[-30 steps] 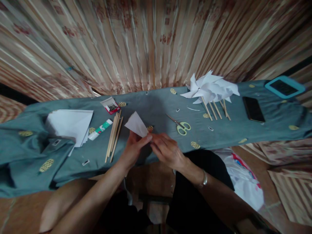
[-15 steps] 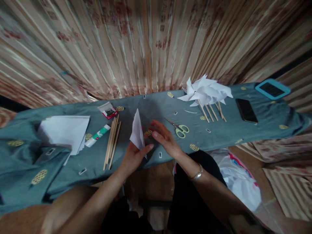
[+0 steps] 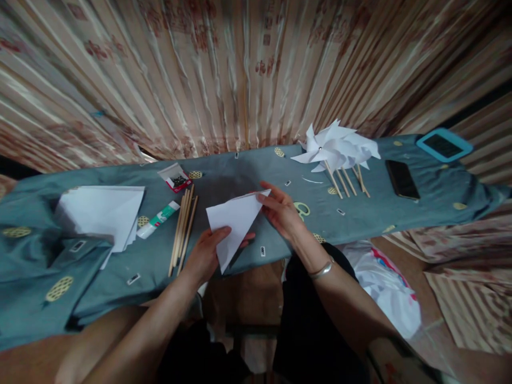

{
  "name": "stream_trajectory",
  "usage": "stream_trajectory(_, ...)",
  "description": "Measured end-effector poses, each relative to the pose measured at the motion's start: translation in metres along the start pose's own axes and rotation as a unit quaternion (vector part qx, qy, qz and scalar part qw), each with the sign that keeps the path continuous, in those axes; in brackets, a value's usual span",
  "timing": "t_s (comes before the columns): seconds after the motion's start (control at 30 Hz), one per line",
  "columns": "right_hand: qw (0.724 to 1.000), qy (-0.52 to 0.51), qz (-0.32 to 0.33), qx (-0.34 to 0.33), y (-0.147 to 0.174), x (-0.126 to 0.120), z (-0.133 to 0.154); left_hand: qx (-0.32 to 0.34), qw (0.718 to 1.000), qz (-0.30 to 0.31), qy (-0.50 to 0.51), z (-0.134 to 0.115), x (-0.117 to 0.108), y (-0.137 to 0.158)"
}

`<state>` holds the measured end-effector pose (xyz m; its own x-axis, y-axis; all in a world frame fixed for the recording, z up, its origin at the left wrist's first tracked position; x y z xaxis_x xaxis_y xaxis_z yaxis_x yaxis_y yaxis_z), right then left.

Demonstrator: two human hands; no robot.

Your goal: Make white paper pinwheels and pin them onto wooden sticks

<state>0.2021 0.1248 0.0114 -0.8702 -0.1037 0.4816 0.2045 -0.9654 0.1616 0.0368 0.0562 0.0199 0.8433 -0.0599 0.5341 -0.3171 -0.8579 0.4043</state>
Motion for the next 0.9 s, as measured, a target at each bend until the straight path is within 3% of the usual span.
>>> stream_trajectory(0.2,0.996,0.077,0.031,0.007,0.001,-0.007,0.014,-0.02,0.999,0.035,0.004,-0.01,-0.013,0.0)
stream_trajectory(0.3,0.998,0.064,0.003,0.002,0.0,-0.013,0.017,-0.023,0.998,0.052,0.026,-0.019,-0.021,0.002)
stream_trajectory(0.43,0.999,-0.012,-0.042,0.011,-0.001,-0.016,0.01,0.068,0.994,0.041,0.072,-0.038,-0.023,0.005)
stream_trajectory(0.57,0.995,-0.075,-0.047,0.055,-0.001,-0.011,-0.006,0.122,0.988,0.008,0.092,-0.044,-0.02,0.003)
stream_trajectory(0.77,0.995,-0.073,-0.03,0.052,-0.002,-0.009,-0.011,0.184,0.982,0.019,0.044,-0.047,-0.01,-0.006)
stream_trajectory(0.9,0.997,-0.056,-0.023,0.046,0.001,0.001,-0.02,0.216,0.976,-0.027,0.0,-0.038,0.002,-0.013)
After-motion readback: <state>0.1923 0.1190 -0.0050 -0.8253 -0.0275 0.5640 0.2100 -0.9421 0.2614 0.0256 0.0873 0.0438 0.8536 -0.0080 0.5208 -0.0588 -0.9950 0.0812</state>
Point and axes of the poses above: each hand's wrist, its own y-axis away from the middle knuckle, its own x-axis out of the palm, z = x × y, the point moved 5 cm from there along -y, towards the middle knuckle, and after that the axes turned 10 degrees about z, right-handed, at the moved point
